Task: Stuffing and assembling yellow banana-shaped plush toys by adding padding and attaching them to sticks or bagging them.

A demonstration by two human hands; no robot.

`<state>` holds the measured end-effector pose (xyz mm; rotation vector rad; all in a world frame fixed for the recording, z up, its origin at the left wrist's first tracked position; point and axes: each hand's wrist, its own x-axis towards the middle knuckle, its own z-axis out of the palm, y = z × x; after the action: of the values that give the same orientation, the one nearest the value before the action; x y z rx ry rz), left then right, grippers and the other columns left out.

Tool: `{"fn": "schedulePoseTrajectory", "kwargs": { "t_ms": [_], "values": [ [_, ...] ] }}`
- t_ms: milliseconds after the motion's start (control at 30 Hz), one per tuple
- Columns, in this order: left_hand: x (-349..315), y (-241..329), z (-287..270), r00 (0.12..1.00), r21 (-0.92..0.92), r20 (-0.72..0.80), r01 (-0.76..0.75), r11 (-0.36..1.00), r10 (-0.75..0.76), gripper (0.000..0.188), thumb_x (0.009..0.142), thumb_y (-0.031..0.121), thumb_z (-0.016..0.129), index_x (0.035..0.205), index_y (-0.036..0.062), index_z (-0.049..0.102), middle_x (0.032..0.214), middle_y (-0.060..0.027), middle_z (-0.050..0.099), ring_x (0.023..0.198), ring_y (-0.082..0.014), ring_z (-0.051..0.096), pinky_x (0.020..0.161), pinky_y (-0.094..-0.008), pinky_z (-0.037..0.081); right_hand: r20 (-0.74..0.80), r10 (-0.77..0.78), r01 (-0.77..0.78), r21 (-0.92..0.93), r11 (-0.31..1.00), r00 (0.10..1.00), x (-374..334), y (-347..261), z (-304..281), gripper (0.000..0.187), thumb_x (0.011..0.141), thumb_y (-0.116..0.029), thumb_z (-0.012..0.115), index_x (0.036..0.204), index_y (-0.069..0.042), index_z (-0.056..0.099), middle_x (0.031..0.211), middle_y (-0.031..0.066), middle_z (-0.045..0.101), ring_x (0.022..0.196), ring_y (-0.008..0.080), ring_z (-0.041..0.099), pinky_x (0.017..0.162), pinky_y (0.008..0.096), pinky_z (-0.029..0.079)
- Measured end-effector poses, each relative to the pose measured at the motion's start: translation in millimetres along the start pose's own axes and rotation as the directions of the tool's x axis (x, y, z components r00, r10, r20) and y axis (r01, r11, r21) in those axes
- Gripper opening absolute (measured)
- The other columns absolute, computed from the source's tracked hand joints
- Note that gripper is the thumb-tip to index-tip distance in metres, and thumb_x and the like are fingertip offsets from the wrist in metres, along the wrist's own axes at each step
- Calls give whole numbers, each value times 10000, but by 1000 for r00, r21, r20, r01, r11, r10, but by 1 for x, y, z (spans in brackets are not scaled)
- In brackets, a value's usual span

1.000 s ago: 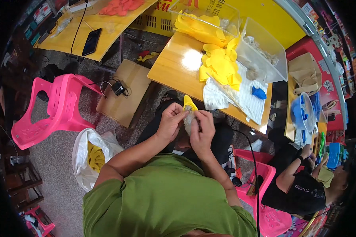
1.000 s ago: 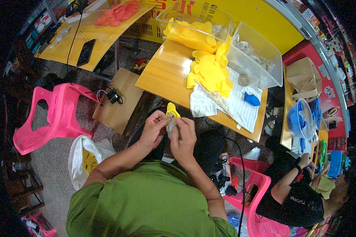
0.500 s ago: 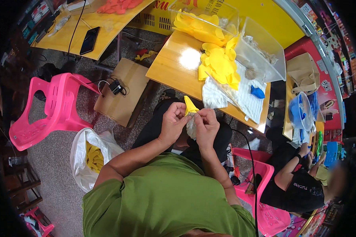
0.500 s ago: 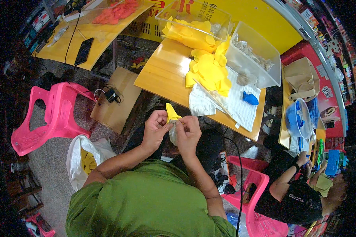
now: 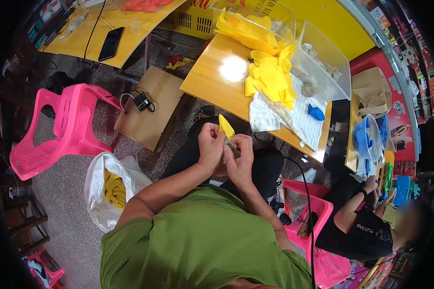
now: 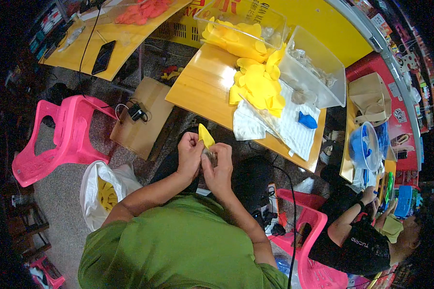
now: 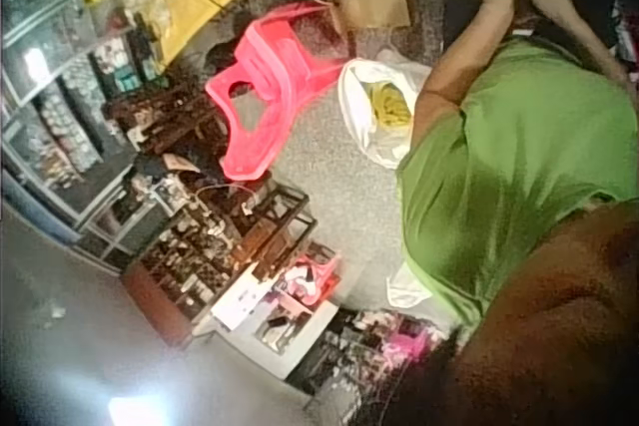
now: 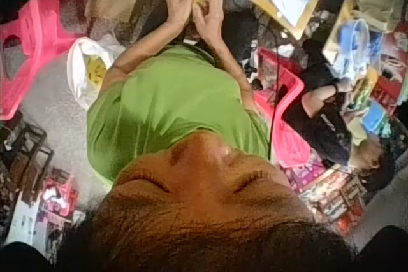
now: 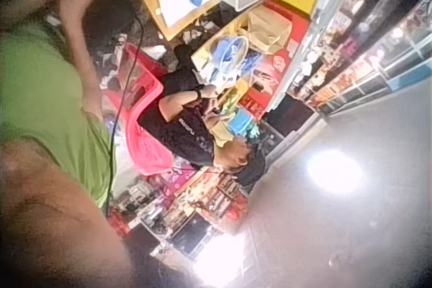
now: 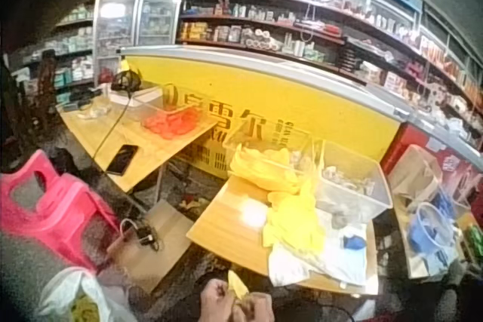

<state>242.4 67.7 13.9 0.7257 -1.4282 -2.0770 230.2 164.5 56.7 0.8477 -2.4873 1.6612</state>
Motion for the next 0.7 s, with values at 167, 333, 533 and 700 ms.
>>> {"fn": "schedulePoseTrajectory", "kwargs": {
  "t_ms": [167, 333, 533, 700],
  "values": [
    [-5, 3, 0, 985, -162, 61, 169, 972, -161, 92, 831, 11, 586, 861, 16, 499, 794, -11, 510, 697, -75, 486, 623, -217, 430, -114, -69, 64, -46, 997, 991, -3, 12, 10, 237, 778, 9, 613, 995, -8, 521, 1011, 116, 520, 924, 217, 530, 816, 309, 436],
    [-7, 50, -12, 856, 82, 411, 308, 948, -314, 158, 890, 89, 569, 1018, -2, 553, 916, -49, 585, 822, -87, 544, 745, -221, 446, 32, 475, -403, 581, 707, 879, -3, 36, -3, 102, 853, -14, 582, 952, 0, 562, 839, 23, 604, 699, 85, 569, 658, 206, 463],
    [3, 32, -29, 922, -90, 341, 224, 971, -181, 204, 905, 148, 578, 1057, 17, 544, 967, -24, 590, 875, -83, 545, 786, -236, 439, 401, 461, -519, 840, 160, 791, -3, 33, -10, 106, 876, -52, 566, 965, 6, 560, 777, 69, 616, 580, 121, 579, 509, 257, 483],
    [0, 31, -27, 892, 42, 354, 285, 958, -281, 197, 912, 169, 573, 1021, 5, 573, 901, -22, 607, 811, -77, 566, 703, -230, 458, 412, 518, -579, 788, 212, 750, -10, 19, -4, 129, 857, -56, 601, 965, 5, 566, 784, 45, 610, 610, 102, 572, 540, 236, 474]
  ]
}}
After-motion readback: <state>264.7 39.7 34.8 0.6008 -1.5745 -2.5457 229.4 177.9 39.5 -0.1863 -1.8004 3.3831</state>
